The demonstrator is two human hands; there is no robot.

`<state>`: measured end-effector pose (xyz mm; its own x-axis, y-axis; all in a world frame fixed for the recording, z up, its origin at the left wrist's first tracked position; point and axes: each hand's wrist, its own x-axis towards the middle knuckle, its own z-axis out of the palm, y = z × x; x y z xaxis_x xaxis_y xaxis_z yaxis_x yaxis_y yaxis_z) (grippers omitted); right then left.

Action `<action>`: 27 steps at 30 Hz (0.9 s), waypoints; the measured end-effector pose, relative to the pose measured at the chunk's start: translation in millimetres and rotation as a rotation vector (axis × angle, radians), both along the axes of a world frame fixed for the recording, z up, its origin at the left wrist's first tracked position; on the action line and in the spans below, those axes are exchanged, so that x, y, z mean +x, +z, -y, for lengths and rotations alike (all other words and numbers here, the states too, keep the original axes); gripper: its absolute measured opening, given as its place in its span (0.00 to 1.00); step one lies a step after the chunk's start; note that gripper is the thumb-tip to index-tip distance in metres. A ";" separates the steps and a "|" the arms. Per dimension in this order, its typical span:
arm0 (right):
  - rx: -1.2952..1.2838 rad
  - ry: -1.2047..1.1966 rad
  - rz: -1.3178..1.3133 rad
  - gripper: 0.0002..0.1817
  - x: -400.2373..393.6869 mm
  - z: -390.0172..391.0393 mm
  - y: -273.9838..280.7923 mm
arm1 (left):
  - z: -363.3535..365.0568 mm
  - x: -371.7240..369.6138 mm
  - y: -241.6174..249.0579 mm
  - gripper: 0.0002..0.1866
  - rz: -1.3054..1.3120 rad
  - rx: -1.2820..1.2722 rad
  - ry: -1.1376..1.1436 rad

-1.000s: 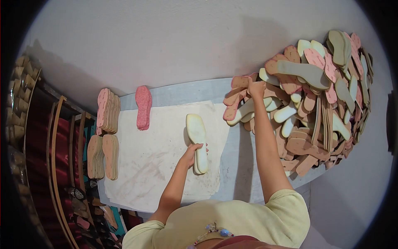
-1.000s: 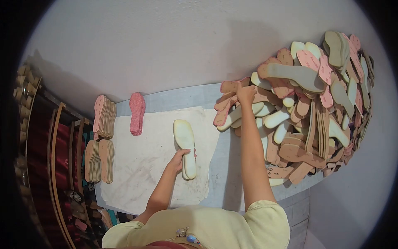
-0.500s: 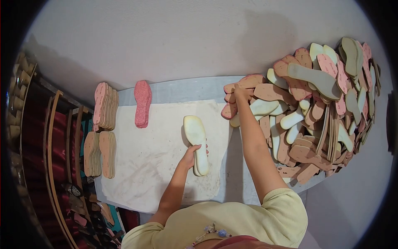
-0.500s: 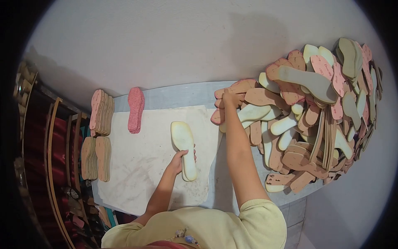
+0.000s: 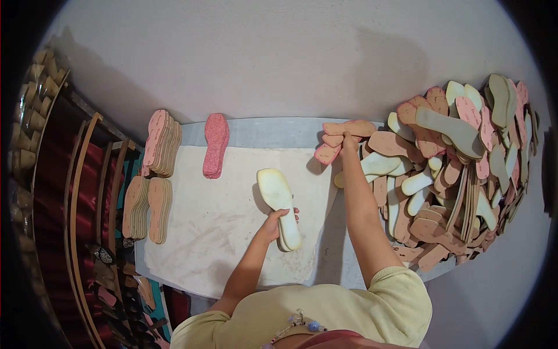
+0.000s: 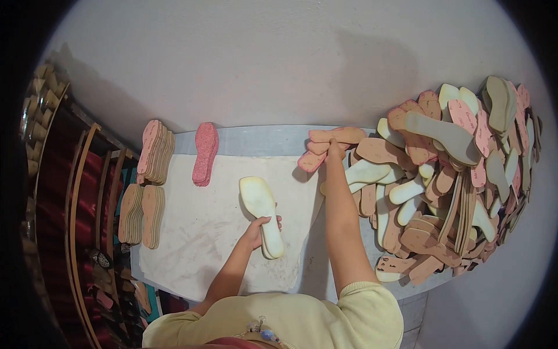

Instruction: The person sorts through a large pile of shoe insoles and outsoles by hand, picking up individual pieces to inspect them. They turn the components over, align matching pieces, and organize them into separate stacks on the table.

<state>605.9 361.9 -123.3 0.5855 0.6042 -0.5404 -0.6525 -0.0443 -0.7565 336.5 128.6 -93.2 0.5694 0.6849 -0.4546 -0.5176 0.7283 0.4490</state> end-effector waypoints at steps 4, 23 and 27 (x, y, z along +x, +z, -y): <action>0.274 0.452 -0.301 0.23 -27.2 68.5 27.4 | -3.1 -5.7 3.5 0.29 0.015 0.062 0.106; 0.212 0.990 1.202 0.35 -171.8 318.3 77.8 | 85.0 -34.3 51.5 0.33 0.027 0.225 0.126; 0.180 0.958 1.132 0.33 -181.3 334.9 92.3 | 99.6 -43.7 40.1 0.32 -0.013 0.218 0.123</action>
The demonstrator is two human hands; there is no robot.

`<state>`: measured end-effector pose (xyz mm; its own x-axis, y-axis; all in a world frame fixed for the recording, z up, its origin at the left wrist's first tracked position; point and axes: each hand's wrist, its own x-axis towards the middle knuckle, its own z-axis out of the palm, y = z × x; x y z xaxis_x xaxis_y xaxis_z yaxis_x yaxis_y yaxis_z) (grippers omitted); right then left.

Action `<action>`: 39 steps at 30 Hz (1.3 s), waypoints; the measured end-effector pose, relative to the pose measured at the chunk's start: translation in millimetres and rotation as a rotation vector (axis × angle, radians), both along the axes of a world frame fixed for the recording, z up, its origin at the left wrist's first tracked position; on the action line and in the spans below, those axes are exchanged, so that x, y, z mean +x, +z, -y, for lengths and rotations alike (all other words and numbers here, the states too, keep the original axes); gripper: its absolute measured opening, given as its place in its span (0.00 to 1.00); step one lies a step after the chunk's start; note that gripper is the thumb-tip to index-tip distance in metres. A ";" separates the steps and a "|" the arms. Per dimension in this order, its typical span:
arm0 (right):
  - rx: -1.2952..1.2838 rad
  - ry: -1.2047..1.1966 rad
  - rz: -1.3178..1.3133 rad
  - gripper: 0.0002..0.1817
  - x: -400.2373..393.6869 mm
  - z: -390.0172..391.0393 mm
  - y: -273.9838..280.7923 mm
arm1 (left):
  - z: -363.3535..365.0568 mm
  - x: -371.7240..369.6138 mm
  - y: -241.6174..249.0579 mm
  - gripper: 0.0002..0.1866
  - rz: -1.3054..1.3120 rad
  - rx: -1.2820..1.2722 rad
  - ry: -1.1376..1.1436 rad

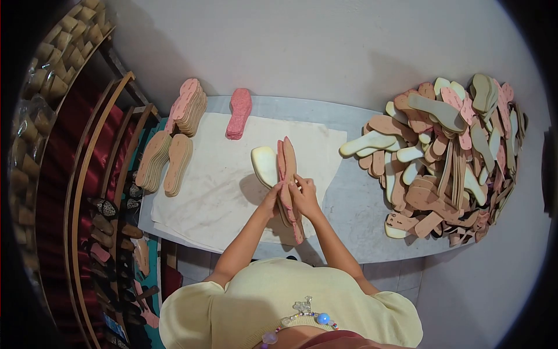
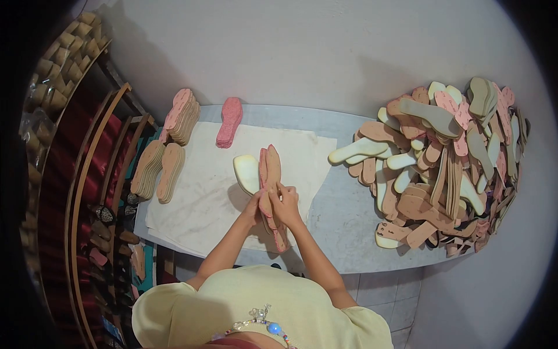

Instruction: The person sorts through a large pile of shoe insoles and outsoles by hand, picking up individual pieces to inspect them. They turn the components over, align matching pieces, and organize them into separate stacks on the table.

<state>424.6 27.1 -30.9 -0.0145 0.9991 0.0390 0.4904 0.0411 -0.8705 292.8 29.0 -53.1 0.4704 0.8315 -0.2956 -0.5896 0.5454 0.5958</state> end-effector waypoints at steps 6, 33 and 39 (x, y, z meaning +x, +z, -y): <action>-0.303 0.194 -0.322 0.26 -11.9 16.1 22.3 | 10.4 -31.8 -9.5 0.28 -0.384 0.098 0.058; -0.101 0.065 -0.275 0.39 -288.5 39.7 31.9 | 22.3 -298.5 13.4 0.18 -0.216 0.158 0.177; -0.367 0.337 -0.143 0.33 -284.7 23.0 45.6 | 7.4 -323.8 36.2 0.21 -0.336 0.342 0.247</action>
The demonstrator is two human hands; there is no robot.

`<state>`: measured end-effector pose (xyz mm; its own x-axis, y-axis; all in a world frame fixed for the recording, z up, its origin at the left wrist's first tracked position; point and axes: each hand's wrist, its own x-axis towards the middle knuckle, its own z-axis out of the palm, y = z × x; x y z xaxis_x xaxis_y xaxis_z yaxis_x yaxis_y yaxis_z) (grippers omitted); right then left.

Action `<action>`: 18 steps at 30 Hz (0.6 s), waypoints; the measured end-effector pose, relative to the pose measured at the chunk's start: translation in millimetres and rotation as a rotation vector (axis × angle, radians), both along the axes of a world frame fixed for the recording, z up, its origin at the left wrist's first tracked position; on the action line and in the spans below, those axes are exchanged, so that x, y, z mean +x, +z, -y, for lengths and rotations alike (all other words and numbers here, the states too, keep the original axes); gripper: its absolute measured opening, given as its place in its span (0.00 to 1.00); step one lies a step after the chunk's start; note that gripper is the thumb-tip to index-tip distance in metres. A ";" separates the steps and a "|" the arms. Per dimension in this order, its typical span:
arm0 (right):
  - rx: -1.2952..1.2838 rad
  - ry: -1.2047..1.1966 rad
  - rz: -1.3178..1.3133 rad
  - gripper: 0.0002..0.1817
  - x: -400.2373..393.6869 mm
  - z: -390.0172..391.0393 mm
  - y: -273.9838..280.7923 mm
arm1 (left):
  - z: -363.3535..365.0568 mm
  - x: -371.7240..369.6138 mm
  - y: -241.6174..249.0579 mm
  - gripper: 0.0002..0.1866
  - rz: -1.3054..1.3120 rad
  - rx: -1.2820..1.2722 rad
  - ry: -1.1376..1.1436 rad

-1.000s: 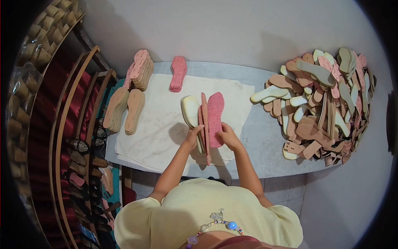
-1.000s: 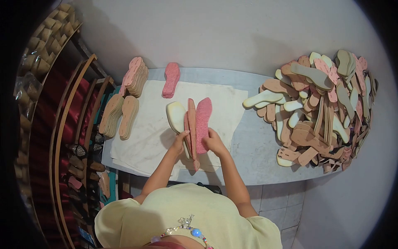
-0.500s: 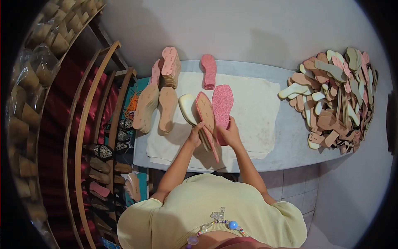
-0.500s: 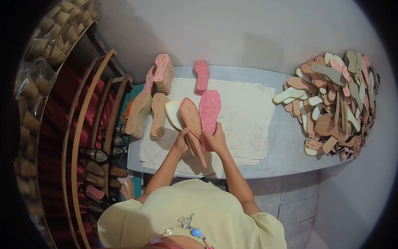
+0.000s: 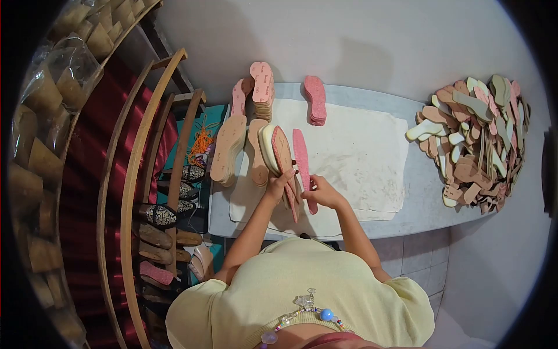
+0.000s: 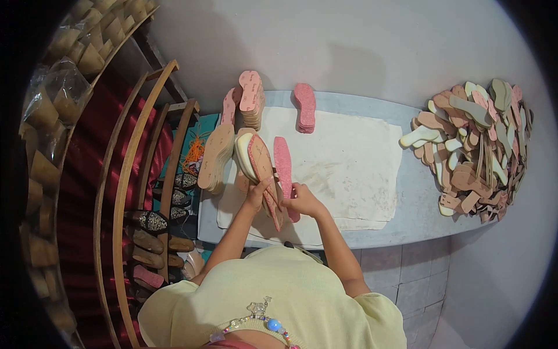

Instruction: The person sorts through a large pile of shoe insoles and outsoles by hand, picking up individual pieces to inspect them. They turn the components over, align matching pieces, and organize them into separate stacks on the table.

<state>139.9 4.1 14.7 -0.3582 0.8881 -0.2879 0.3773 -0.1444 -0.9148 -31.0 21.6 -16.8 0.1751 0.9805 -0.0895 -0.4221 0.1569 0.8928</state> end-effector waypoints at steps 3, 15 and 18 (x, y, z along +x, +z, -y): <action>-0.064 -0.064 0.062 0.31 2.9 -25.6 -5.3 | -10.2 -16.1 12.7 0.24 -0.040 0.112 0.038; 0.005 -0.079 0.638 0.25 -36.0 -240.1 -30.0 | -73.6 -58.6 -2.7 0.50 0.335 0.012 0.014; 0.066 -0.066 0.744 0.29 -49.9 -287.2 -50.6 | -80.4 -55.3 6.0 0.53 0.290 -0.032 0.076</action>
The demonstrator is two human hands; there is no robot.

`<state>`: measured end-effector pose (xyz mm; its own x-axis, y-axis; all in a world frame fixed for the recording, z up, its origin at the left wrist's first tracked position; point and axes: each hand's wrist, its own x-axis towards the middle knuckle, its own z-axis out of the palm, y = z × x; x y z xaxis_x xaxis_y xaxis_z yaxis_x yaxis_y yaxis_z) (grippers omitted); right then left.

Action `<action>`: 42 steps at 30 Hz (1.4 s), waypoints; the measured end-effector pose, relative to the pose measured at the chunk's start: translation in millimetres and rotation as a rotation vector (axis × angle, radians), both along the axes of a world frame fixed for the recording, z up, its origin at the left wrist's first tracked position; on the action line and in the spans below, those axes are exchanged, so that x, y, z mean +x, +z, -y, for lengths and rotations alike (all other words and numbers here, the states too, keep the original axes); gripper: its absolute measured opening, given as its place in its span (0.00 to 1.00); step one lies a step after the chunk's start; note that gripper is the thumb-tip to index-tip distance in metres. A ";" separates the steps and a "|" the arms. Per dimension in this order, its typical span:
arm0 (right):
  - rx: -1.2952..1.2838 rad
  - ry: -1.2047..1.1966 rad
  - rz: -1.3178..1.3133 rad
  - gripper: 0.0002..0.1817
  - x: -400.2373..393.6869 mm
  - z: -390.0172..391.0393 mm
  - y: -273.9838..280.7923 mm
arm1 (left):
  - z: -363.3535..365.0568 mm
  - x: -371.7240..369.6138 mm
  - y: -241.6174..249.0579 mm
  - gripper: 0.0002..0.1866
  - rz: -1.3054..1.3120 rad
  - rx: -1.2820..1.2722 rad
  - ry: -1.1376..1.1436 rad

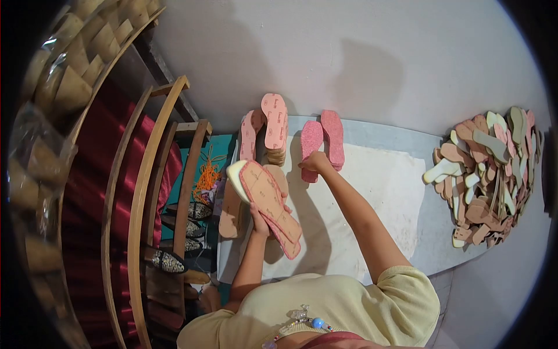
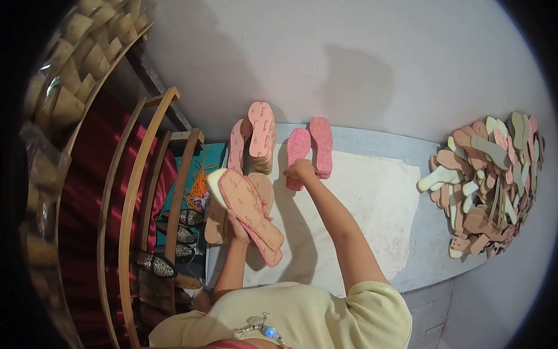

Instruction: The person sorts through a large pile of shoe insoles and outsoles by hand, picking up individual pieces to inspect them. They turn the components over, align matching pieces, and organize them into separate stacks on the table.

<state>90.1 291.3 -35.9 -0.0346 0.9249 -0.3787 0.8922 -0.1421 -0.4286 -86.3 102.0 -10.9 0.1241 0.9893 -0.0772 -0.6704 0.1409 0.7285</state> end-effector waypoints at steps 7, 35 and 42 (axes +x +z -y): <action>-0.039 -0.022 0.138 0.29 -24.2 -54.5 -17.3 | -18.5 -0.1 -13.7 0.52 0.062 -0.016 -0.080; 0.179 -0.166 0.223 0.28 -49.6 -49.8 -40.8 | -24.8 -4.8 -18.1 0.50 0.071 -0.060 -0.140; 0.174 -0.084 0.323 0.26 -52.3 -52.6 -41.5 | -24.9 -4.2 -12.8 0.50 0.072 -0.062 -0.156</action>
